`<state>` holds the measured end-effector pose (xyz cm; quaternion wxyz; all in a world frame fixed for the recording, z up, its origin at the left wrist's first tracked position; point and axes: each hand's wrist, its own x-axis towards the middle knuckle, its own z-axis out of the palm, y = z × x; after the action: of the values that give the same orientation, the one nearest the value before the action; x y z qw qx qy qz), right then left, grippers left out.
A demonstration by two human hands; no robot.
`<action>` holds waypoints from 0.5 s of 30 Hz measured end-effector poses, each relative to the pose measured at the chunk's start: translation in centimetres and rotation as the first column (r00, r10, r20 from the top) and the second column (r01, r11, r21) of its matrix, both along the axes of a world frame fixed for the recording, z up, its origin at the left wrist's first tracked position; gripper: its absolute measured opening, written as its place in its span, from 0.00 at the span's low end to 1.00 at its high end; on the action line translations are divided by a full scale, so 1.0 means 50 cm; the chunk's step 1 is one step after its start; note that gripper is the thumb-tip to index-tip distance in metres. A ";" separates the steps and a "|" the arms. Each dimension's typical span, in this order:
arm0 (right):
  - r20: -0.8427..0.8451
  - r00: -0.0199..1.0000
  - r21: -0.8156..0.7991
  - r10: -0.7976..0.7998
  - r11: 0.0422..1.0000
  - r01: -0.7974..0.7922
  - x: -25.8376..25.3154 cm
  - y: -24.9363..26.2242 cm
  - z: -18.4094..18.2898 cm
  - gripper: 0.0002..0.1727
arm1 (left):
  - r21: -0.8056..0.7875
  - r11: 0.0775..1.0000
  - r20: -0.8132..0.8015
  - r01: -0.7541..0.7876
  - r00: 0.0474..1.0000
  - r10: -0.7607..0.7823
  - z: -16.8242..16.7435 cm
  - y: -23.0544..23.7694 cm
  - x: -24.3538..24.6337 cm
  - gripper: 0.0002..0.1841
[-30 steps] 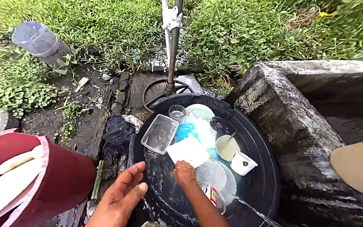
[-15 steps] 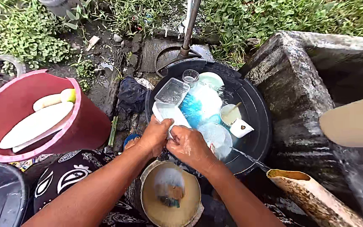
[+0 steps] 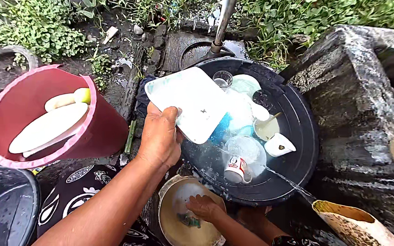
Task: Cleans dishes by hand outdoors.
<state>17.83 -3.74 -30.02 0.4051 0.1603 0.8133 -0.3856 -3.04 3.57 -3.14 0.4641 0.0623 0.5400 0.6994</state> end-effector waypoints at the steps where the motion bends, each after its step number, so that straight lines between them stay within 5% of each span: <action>1: 0.050 0.998 -0.003 -0.050 0.999 0.050 0.014 -0.011 -0.041 0.29 | -0.008 1.000 -0.003 0.001 1.000 -0.001 0.001 -0.001 -0.001 0.18; 7: -0.015 0.993 0.052 -0.113 0.992 0.114 0.052 -0.053 -0.128 0.28 | -0.042 0.998 -0.009 0.046 0.999 -0.046 0.005 0.006 -0.002 0.18; 15: 0.057 0.939 0.002 -0.340 0.940 0.341 0.028 -0.022 -0.110 0.21 | -0.071 0.990 -0.031 0.121 0.992 -0.124 0.000 0.017 0.010 0.20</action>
<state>19.23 -4.84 -35.49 0.3560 0.3079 0.7600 -0.4482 -2.53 4.40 -3.14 0.4985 0.0915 0.5669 0.6494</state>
